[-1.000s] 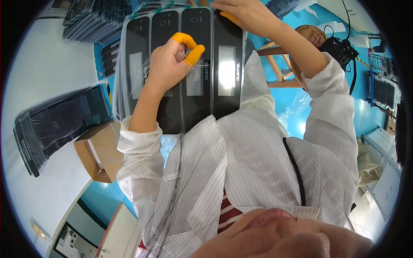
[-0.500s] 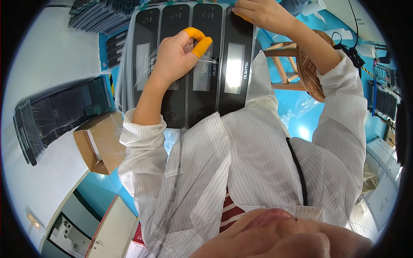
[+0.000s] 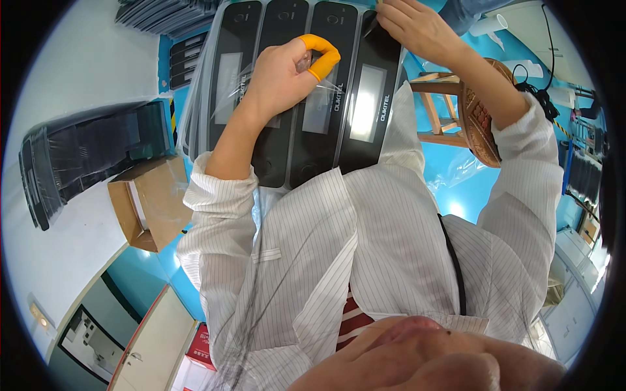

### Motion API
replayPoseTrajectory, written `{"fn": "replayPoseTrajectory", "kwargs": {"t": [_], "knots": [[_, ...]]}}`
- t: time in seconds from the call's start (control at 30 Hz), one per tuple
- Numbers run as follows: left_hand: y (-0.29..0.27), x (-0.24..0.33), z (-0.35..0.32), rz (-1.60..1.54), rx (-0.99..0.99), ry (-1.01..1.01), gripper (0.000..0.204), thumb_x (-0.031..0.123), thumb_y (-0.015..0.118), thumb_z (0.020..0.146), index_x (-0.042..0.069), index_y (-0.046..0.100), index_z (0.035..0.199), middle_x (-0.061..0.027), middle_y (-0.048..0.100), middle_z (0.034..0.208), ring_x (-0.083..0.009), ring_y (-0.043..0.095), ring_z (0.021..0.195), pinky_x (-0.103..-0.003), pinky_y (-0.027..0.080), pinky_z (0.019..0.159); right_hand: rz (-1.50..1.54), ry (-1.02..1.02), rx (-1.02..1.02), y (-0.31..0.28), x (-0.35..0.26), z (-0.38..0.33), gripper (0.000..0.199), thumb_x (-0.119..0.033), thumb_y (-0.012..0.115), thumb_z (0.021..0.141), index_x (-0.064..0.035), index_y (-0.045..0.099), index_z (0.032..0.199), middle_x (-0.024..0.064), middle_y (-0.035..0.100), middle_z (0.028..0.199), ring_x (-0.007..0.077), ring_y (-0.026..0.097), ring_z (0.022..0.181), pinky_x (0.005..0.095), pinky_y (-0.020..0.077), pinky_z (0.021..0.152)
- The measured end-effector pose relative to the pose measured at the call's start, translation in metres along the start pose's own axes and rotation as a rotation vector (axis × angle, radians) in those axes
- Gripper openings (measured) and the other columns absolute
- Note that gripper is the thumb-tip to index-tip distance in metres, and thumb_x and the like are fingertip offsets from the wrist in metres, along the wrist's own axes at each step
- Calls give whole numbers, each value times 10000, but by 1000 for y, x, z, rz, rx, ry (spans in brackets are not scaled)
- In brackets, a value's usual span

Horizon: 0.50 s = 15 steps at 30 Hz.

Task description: The person unpacks stacks of electronic devices by removing plastic wrappers and peeling protective films from their front surfaces by hand.

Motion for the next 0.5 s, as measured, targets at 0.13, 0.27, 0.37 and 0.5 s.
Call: {"fn": "replayPoseTrajectory", "kwargs": {"t": [0.13,0.27,0.37,0.5], "knots": [[1,15,-2,82,-88,-16,319,186,763,803,33,669,1067,-23,601,717,-132,516,599,-272,409,568,243,225,110,-10,-25,-13,231,-22,611,742,-4,506,947,159,580,1105,328,583,1058,381,502,891],[3,42,-11,222,-129,273,363,249,800,766,56,688,1052,-7,562,671,-149,476,557,-277,358,526,687,353,211,-48,-76,2,279,-50,674,769,-14,515,996,117,599,1030,300,629,903,366,537,748],[15,42,-21,81,-380,277,427,349,753,779,133,685,1142,-63,566,677,-223,580,666,-326,451,593,994,452,365,-64,-85,8,329,13,690,765,-45,542,1053,105,608,1019,275,639,915,340,536,761],[-1,25,-33,-606,-168,-73,231,104,729,834,44,679,1052,-58,689,867,-147,659,842,-275,534,764,821,1128,583,-44,-37,-31,286,-11,702,803,-19,568,1056,61,623,934,142,615,831,288,499,709]]}}
Point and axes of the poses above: each hand's wrist, its own z-axis towards the middle knuckle, its own y-axis out of the palm, x = y × z, the point moved 6 cm from there along z, towards the middle knuckle
